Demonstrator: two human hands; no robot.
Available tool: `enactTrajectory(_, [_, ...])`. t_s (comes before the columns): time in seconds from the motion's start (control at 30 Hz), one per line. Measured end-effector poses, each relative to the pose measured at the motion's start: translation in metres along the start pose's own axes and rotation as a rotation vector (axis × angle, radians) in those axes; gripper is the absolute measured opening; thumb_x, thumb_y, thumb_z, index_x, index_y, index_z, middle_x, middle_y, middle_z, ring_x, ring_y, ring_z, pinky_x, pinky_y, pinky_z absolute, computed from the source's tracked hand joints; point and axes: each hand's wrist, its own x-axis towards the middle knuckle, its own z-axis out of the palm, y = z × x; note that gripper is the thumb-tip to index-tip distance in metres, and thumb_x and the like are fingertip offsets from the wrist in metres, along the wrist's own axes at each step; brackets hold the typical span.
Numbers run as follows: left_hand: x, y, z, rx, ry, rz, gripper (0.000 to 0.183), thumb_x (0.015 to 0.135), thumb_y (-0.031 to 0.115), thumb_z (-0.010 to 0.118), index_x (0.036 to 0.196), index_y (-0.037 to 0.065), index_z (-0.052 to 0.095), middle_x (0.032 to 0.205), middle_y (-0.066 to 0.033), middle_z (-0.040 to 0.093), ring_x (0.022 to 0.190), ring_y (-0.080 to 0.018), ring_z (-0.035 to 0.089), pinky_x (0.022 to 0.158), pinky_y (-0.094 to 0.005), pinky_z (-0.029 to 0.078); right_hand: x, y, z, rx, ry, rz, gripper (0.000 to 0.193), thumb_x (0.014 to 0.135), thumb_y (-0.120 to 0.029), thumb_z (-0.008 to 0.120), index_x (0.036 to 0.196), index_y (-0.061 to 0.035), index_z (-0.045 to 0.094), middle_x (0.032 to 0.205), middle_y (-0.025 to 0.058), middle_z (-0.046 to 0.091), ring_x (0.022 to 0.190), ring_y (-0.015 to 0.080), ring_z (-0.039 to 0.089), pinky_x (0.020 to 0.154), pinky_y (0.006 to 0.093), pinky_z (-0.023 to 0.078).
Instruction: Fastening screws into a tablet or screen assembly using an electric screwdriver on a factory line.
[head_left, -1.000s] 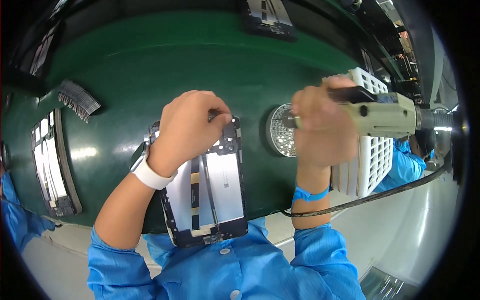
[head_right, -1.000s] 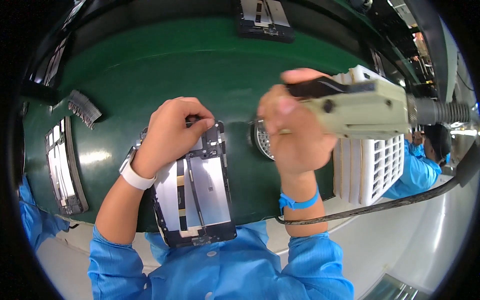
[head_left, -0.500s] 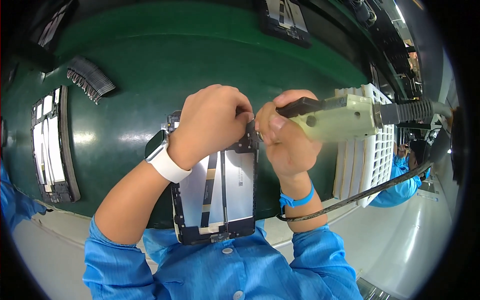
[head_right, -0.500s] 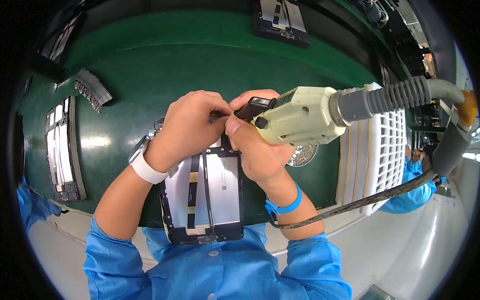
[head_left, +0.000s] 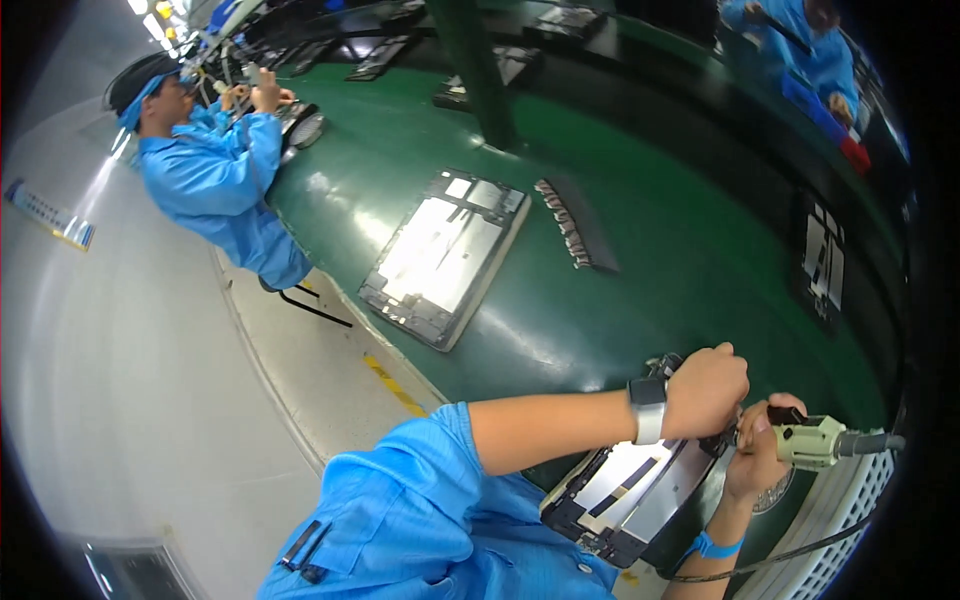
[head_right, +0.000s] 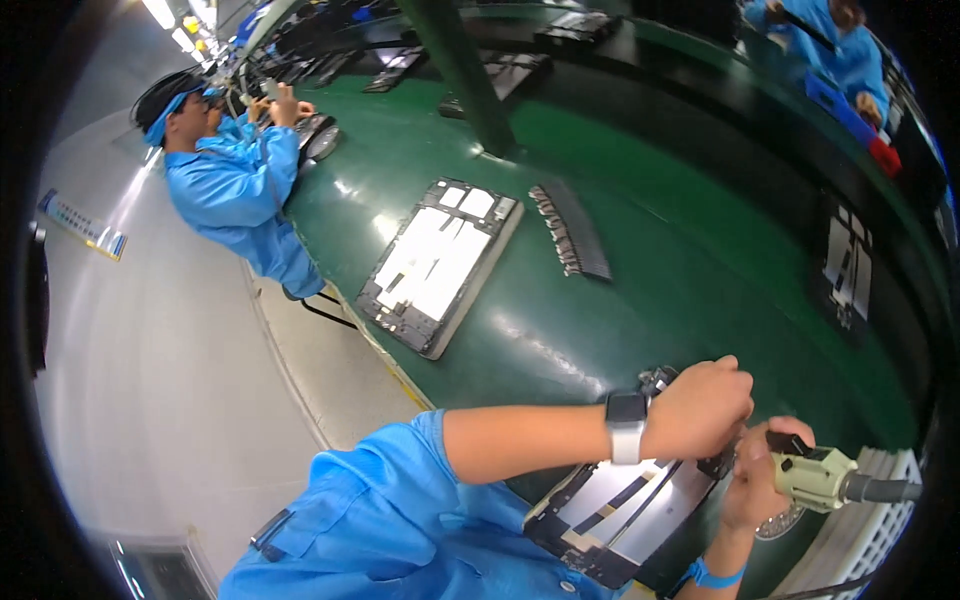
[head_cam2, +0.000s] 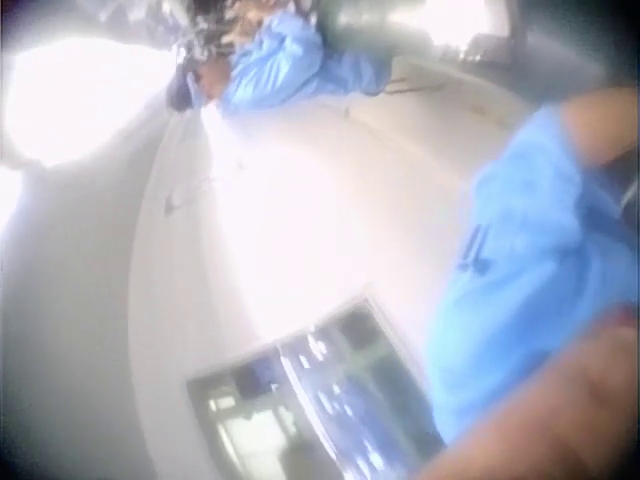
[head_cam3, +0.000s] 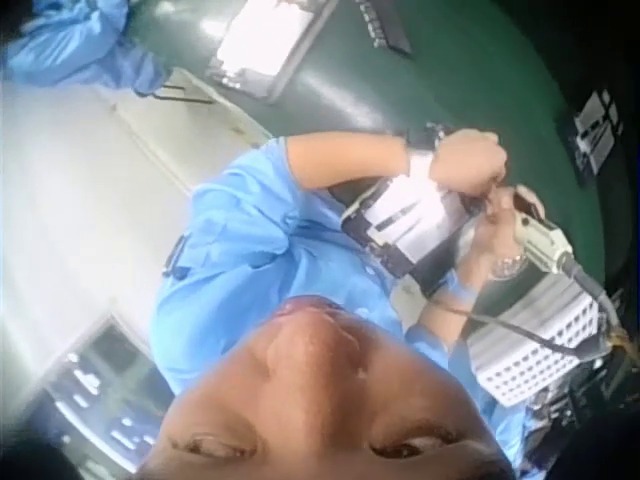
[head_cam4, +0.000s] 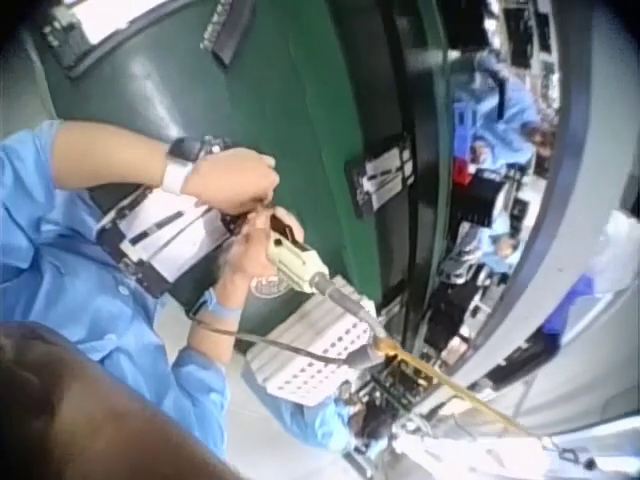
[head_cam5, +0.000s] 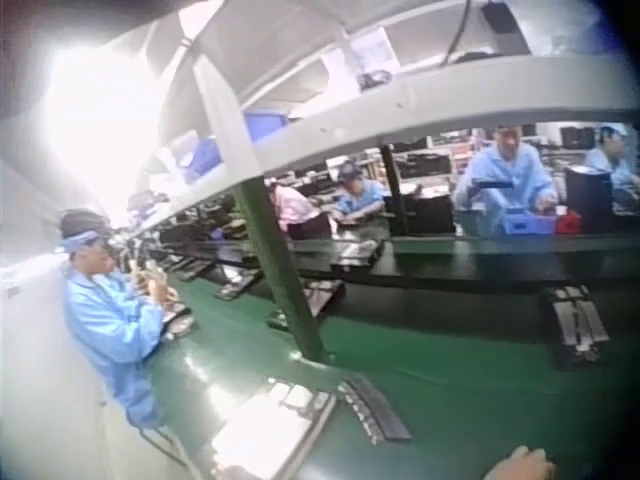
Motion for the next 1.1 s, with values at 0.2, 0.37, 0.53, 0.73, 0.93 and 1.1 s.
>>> enactTrajectory(0.2, [-0.096,0.04,-0.026,0.086,-0.006,0.247,0.03,0.073,0.028,0.072,0.092,0.005,0.068,0.096,-0.0077,0.056,0.103,-0.0268,0.05,0.082,-0.0368,0.042,0.006,-0.005,0.006,0.114,0.059,0.011,0.025,0.08,-0.006,0.054,0.103,-0.0013,0.048,0.067,0.0054,0.049,0.053,0.0106,0.04,0.049,0.0236,0.032])
enactTrajectory(0.37, [-0.16,0.06,-0.036,0.015,-0.287,0.481,0.05,0.077,0.032,0.067,0.118,0.002,0.063,0.122,-0.0146,0.056,0.121,-0.0324,0.05,0.099,-0.0419,0.042,0.007,-0.029,-0.065,0.023,0.095,-0.227,0.03,0.085,-0.007,0.056,0.112,0.0034,0.05,0.064,0.0024,0.043,0.056,0.0105,0.039,0.06,0.026,0.035])
enactTrajectory(0.53, [-0.135,0.035,-0.029,0.244,-0.184,0.416,0.052,0.077,0.032,0.068,0.119,0.002,0.063,0.128,-0.0154,0.054,0.126,-0.0327,0.047,0.102,-0.0418,0.04,-0.003,-0.017,-0.107,-0.034,0.247,-0.221,0.029,0.085,-0.004,0.054,0.114,0.0036,0.051,0.065,0.0055,0.047,0.056,0.0108,0.039,0.059,0.0256,0.035])
enactTrajectory(0.73, [-0.029,-0.02,-0.048,0.532,-0.099,0.26,0.045,0.075,0.024,0.073,0.112,0.001,0.064,0.111,-0.0116,0.055,0.112,-0.0312,0.051,0.091,-0.0403,0.044,-0.013,-0.012,-0.112,-0.078,0.238,-0.21,0.03,0.085,-0.002,0.055,0.115,0.0029,0.051,0.067,0.0078,0.049,0.057,0.0106,0.041,0.054,0.0216,0.032])
enactTrajectory(0.93, [0.071,-0.087,-0.064,0.63,0.067,0.232,0.027,0.072,0.013,0.07,0.097,0.004,0.068,0.098,-0.0061,0.058,0.101,-0.0259,0.053,0.083,-0.0373,0.045,-0.02,-0.013,-0.11,-0.088,0.18,-0.251,0.029,0.087,-0.002,0.054,0.115,0.0022,0.052,0.067,0.0066,0.049,0.057,0.0105,0.04,0.057,0.0227,0.033])
enactTrajectory(1.1, [0.111,-0.125,-0.073,0.769,0.089,0.226,0.026,0.071,0.012,0.073,0.097,0.008,0.07,0.099,-0.0052,0.059,0.102,-0.0264,0.054,0.086,-0.0386,0.047,-0.019,-0.017,-0.111,-0.09,0.234,-0.241,0.029,0.088,-0.004,0.053,0.116,0.0021,0.054,0.066,0.0059,0.047,0.059,0.0094,0.039,0.063,0.0238,0.034])
